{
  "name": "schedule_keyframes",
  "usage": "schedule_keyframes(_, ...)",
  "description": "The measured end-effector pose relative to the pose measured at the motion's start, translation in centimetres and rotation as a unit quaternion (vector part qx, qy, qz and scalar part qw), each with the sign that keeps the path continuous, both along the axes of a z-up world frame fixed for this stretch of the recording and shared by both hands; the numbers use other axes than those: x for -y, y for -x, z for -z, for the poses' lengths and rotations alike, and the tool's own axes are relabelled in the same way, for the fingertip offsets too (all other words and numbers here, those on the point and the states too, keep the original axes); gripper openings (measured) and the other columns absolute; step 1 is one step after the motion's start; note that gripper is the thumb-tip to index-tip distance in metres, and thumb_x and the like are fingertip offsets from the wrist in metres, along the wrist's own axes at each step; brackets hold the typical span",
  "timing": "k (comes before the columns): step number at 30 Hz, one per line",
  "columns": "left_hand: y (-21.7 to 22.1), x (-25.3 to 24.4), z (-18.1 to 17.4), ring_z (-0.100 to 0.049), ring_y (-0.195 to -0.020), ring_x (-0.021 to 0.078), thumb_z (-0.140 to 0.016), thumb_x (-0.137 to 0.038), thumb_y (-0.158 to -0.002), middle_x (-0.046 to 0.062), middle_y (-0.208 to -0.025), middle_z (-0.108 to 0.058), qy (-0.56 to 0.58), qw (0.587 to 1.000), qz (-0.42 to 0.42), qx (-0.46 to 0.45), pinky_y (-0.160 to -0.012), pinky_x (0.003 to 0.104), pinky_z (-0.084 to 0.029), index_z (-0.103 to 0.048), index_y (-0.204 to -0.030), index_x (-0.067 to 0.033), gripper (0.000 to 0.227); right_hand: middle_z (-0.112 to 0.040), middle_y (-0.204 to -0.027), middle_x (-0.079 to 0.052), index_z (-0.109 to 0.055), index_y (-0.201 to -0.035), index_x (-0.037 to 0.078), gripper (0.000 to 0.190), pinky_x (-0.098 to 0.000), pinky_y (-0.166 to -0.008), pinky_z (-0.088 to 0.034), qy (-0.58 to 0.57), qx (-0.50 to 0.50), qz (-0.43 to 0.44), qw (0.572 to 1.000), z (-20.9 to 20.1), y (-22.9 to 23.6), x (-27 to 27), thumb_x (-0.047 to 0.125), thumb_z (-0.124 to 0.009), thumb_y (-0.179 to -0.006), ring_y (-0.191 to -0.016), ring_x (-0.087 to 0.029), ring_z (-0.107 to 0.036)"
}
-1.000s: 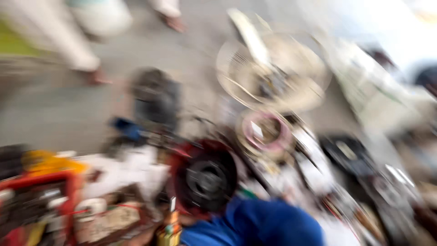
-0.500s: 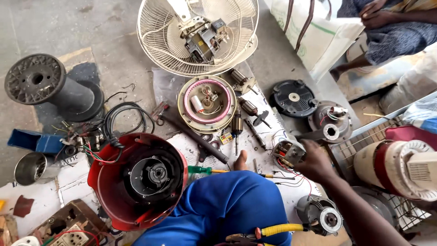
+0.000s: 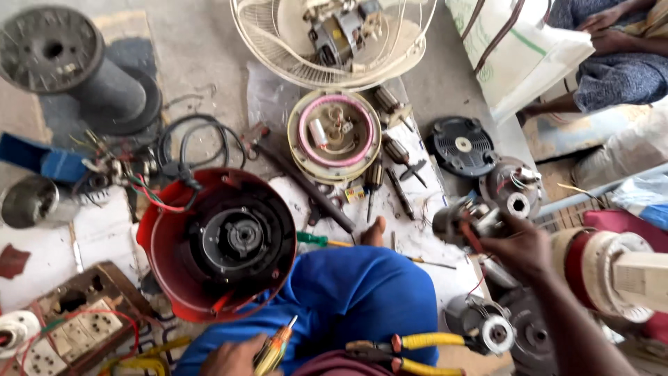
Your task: Repairing a table fan motor and housing on a workshop floor.
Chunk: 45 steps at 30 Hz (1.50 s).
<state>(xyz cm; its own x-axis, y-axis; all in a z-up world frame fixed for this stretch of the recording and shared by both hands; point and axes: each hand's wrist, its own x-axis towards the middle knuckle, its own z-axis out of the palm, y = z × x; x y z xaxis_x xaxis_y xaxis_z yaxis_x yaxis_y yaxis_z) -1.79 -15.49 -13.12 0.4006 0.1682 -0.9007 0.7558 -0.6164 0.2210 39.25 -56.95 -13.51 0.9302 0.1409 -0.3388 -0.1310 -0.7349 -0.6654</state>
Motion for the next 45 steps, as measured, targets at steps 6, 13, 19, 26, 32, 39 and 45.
schedule_keyframes(6, -4.4, 1.2, 8.8, -0.062, -0.132, 0.0320, -0.068, -0.041, -0.090, 0.012, -0.127, -0.070, -0.045, 0.992, 0.100, -0.058, -0.118, 0.052, -0.044, -0.059, -0.137, -0.0400, 0.047, -0.081, -0.107, -0.016, -0.069, -0.136, 0.004, 0.080, -0.0321, -0.080, -0.059, 0.028, 0.005, 0.025, 0.999, -13.3, 1.3, -4.2, 0.010, -0.092, -0.060, -0.089, -0.019, -0.075)
schedule_keyframes(13, -1.9, 5.5, 17.9, -0.075, -0.091, 0.0330, -0.077, -0.048, -0.076, 0.013, -0.104, -0.076, -0.225, 0.888, 0.024, 0.400, -0.084, 0.054, -0.058, -0.080, -0.112, -0.0300, 0.040, -0.078, -0.105, -0.016, -0.067, -0.134, -0.002, 0.079, -0.0355, -0.075, -0.061, -0.210, -0.068, -0.030, 0.975, -12.2, 3.1, -4.9, -0.002, -0.089, -0.058, -0.086, -0.020, -0.073)
schedule_keyframes(19, -14.8, 4.2, -18.9, -0.077, -0.072, 0.0243, -0.084, -0.022, -0.079, 0.012, -0.080, -0.077, 0.046, 0.741, -0.222, 0.633, -0.064, 0.036, -0.059, -0.079, -0.087, -0.0057, 0.019, -0.079, -0.110, -0.012, -0.066, -0.129, -0.005, 0.078, -0.0308, -0.087, -0.059, -0.270, -0.034, -0.225, 0.936, -18.3, 7.6, -13.3, 0.001, -0.094, -0.057, -0.097, -0.015, -0.073)
schedule_keyframes(26, -18.1, 3.5, -21.9, -0.076, -0.066, 0.0210, -0.077, -0.027, -0.084, 0.013, -0.073, -0.076, 0.157, 0.807, -0.263, 0.505, -0.062, 0.035, -0.057, -0.078, -0.088, -0.0031, 0.025, -0.080, -0.100, -0.004, -0.073, -0.129, 0.006, 0.083, -0.0273, -0.076, -0.062, -0.040, 0.103, -0.295, 0.949, -20.2, 10.0, -16.2, 0.020, -0.102, -0.052, -0.085, -0.009, -0.078)
schedule_keyframes(32, -19.0, 2.7, -19.8, -0.078, -0.069, 0.0168, -0.076, -0.031, -0.082, 0.013, -0.076, -0.079, 0.139, 0.839, -0.222, 0.478, -0.067, 0.034, -0.060, -0.079, -0.086, -0.0019, 0.030, -0.081, -0.093, -0.010, -0.072, -0.125, 0.007, 0.085, -0.0327, -0.072, -0.061, -0.038, 0.190, -0.345, 0.918, -23.2, 10.4, -18.3, 0.016, -0.096, -0.044, -0.079, -0.018, -0.079)
schedule_keyframes(39, -20.3, 2.6, -19.9, -0.067, -0.062, 0.0109, -0.077, -0.030, -0.083, 0.009, -0.069, -0.078, 0.126, 0.900, -0.273, 0.314, -0.065, 0.030, -0.056, -0.082, -0.089, -0.0011, 0.030, -0.080, -0.101, -0.017, -0.071, -0.122, -0.001, 0.073, -0.0357, -0.074, -0.063, -0.077, 0.208, -0.408, 0.886, -24.4, 10.1, -18.8, 0.019, -0.091, -0.054, -0.085, -0.028, -0.080)
schedule_keyframes(45, -20.2, 2.6, -17.8, -0.057, -0.059, 0.0086, -0.075, -0.021, -0.081, 0.005, -0.065, -0.071, 0.219, 0.867, -0.344, 0.286, -0.058, 0.029, -0.048, -0.081, -0.087, 0.0023, 0.025, -0.080, -0.095, -0.015, -0.072, -0.122, 0.001, 0.073, -0.0346, -0.072, -0.064, -0.064, 0.147, -0.396, 0.904, -24.3, 9.8, -18.8, 0.019, -0.088, -0.053, -0.082, -0.026, -0.082)
